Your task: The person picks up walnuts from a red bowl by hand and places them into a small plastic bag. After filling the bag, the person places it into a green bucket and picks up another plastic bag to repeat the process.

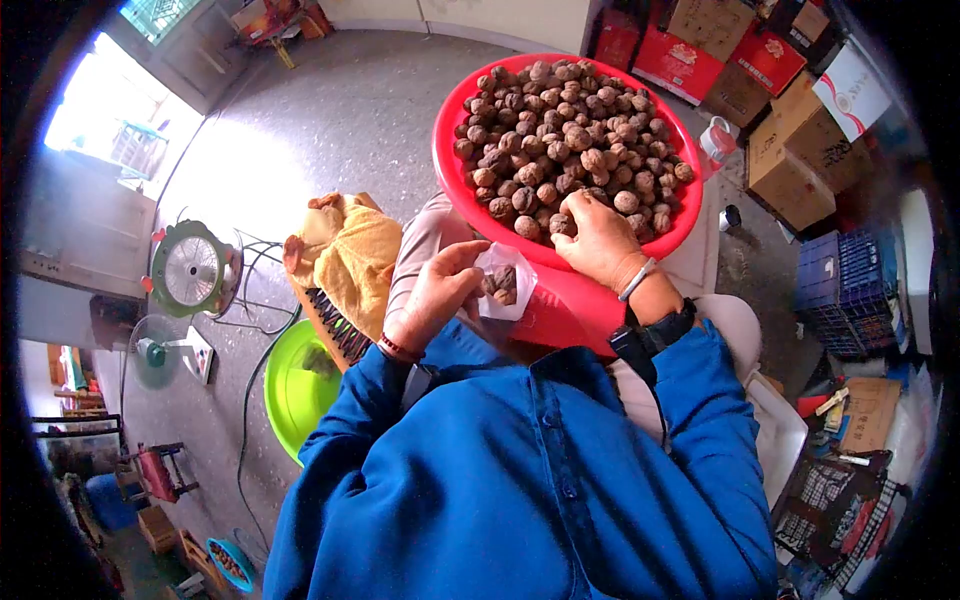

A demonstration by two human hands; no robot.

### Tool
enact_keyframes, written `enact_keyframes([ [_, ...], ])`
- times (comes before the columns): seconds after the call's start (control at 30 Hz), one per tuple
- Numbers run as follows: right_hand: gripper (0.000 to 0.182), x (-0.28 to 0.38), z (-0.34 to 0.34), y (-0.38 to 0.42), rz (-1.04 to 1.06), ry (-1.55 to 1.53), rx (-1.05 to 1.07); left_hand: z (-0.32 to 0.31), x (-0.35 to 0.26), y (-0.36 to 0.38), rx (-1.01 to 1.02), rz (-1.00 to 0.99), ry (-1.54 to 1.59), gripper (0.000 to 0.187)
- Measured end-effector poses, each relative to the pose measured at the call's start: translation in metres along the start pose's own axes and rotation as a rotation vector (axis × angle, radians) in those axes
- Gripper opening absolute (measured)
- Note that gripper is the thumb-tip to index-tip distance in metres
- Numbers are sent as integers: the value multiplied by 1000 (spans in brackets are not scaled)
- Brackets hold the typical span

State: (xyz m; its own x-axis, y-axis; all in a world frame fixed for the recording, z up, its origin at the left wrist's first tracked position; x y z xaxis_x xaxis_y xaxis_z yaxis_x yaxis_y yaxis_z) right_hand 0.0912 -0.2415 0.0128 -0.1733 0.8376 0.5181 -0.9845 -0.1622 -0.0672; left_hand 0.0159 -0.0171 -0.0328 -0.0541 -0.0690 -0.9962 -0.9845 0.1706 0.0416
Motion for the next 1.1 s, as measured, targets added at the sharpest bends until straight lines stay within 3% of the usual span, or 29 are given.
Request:
enact_keyframes([
  [0.17,29,15,0,8,-61,-229,208,0,2,0,-3,-11,0,49],
  [0.23,27,23,-7,12,78,-534,348,1,2,0,-1,-8,3,49],
  [0.3,26,27,-7,14,153,-463,347,0,3,-2,5,-8,6,49],
  [0.43,23,13,-11,6,92,-421,273,0,1,-1,0,-33,-10,48],
  [0.53,20,-7,4,-7,68,-277,-73,2,6,-2,10,-31,-5,48],
  [0.6,17,-23,10,-14,-65,-189,-88,3,3,-1,22,-40,7,48],
  [0.7,17,-39,14,-23,-117,-108,-132,4,4,1,25,100,-67,48],
  [0.77,20,-47,17,-25,-147,-4,-231,5,10,-2,11,-37,0,47],
  [1.1,29,-45,3,-25,-140,132,-176,6,8,-2,-2,-27,23,47],
])
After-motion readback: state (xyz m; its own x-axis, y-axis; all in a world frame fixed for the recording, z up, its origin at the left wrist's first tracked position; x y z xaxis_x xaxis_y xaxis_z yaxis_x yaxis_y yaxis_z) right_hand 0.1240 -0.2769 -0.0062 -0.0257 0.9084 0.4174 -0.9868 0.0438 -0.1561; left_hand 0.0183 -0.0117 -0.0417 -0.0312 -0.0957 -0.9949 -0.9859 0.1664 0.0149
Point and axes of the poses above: each hand's wrist, its own y-axis away from the middle knuckle, its own z-axis out of the back of the hand, x = y × z, the point moved 5 cm from there along -y, towards the middle knuckle, and after that the axes turned 12 degrees about -z, right-handed, at the moved point
